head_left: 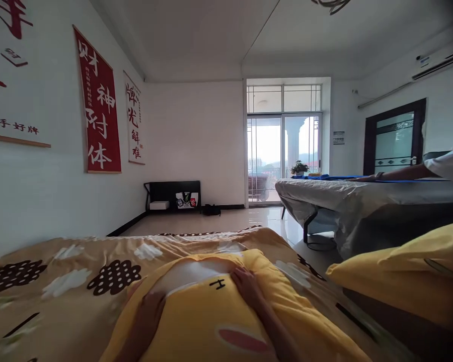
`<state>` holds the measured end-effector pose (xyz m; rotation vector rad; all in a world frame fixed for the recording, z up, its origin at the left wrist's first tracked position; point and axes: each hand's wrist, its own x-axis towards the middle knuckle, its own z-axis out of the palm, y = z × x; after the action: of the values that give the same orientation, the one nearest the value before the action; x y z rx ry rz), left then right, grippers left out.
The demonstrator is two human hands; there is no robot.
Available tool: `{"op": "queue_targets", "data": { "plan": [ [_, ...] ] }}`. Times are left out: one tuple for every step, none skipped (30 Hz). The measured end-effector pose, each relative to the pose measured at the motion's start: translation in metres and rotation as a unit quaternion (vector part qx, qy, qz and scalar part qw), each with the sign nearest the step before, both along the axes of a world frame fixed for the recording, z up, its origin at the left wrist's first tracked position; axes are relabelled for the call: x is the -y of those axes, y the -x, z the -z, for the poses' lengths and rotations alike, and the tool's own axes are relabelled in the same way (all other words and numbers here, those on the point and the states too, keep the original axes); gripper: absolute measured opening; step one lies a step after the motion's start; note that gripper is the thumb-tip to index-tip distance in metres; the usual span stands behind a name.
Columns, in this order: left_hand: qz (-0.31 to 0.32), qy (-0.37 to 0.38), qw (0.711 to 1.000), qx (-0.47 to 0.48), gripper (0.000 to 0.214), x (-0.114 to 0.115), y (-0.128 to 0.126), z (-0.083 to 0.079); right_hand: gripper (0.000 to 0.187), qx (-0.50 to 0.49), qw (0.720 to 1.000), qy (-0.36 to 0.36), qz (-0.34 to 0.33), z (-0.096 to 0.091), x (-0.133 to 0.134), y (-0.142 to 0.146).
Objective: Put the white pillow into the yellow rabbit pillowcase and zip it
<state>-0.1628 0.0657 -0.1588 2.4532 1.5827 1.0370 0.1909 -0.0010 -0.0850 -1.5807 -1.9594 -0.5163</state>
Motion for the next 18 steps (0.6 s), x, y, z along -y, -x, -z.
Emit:
{"op": "queue_targets", "data": {
  "plan": [
    [-0.014, 0.007, 1.000, -0.017, 0.049, -0.002, 0.000, 0.004, 0.044, 0.005, 1.000, 0.005, 0.006, 0.007, -0.004, 0.009],
    [-0.021, 0.023, 0.999, -0.041, 0.049, -0.004, 0.003, 0.004, 0.044, 0.009, 1.000, 0.012, 0.009, 0.011, -0.006, 0.011],
    [-0.025, 0.041, 0.997, -0.067, 0.049, -0.005, 0.010, 0.000, 0.042, 0.016, 1.000, 0.022, 0.009, 0.013, -0.006, 0.009],
    [-0.024, 0.057, 0.994, -0.094, 0.051, -0.004, 0.017, -0.008, 0.040, 0.031, 0.999, 0.034, 0.005, 0.011, -0.006, 0.003],
    [-0.021, 0.062, 0.990, -0.126, 0.053, -0.002, 0.024, -0.020, 0.039, 0.050, 0.998, 0.047, 0.000, 0.006, -0.005, -0.005],
    [-0.016, 0.055, 0.985, -0.161, 0.056, 0.001, 0.028, -0.035, 0.039, 0.071, 0.996, 0.060, -0.004, -0.003, -0.004, -0.013],
    [-0.015, 0.036, 0.981, -0.192, 0.059, 0.004, 0.031, -0.054, 0.040, 0.093, 0.993, 0.071, -0.006, -0.016, -0.002, -0.021],
    [-0.017, 0.007, 0.976, -0.217, 0.060, 0.007, 0.031, -0.075, 0.042, 0.114, 0.990, 0.077, -0.004, -0.031, -0.001, -0.028],
    [-0.024, -0.024, 0.971, -0.236, 0.060, 0.010, 0.029, -0.098, 0.044, 0.131, 0.988, 0.077, 0.002, -0.048, 0.000, -0.033],
    [-0.036, -0.053, 0.969, -0.240, 0.057, 0.013, 0.027, -0.122, 0.046, 0.143, 0.987, 0.070, 0.010, -0.067, 0.002, -0.037],
    [-0.053, -0.080, 0.967, -0.234, 0.056, 0.015, 0.023, -0.146, 0.048, 0.151, 0.987, 0.057, 0.021, -0.085, 0.003, -0.038],
    [-0.079, -0.108, 0.967, -0.219, 0.058, 0.017, 0.020, -0.168, 0.050, 0.156, 0.986, 0.040, 0.037, -0.101, 0.006, -0.039],
    [-0.112, -0.138, 0.964, -0.198, 0.061, 0.020, 0.017, -0.187, 0.053, 0.158, 0.986, 0.019, 0.056, -0.114, 0.009, -0.038],
    [-0.144, -0.167, 0.960, -0.175, 0.064, 0.023, 0.015, -0.202, 0.056, 0.156, 0.985, -0.001, 0.076, -0.123, 0.012, -0.036],
    [-0.165, -0.187, 0.955, -0.159, 0.067, 0.025, 0.013, -0.211, 0.058, 0.156, 0.983, -0.017, 0.092, -0.128, 0.016, -0.034],
    [-0.167, -0.196, 0.954, -0.156, 0.066, 0.028, 0.011, -0.216, 0.058, 0.159, 0.982, -0.024, 0.100, -0.130, 0.019, -0.032],
    [-0.148, -0.193, 0.956, -0.166, 0.063, 0.030, 0.010, -0.216, 0.055, 0.167, 0.981, -0.020, 0.099, -0.128, 0.022, -0.031],
    [-0.117, -0.181, 0.959, -0.187, 0.059, 0.032, 0.009, -0.213, 0.050, 0.180, 0.979, -0.008, 0.091, -0.125, 0.025, -0.031]
  ]
}}
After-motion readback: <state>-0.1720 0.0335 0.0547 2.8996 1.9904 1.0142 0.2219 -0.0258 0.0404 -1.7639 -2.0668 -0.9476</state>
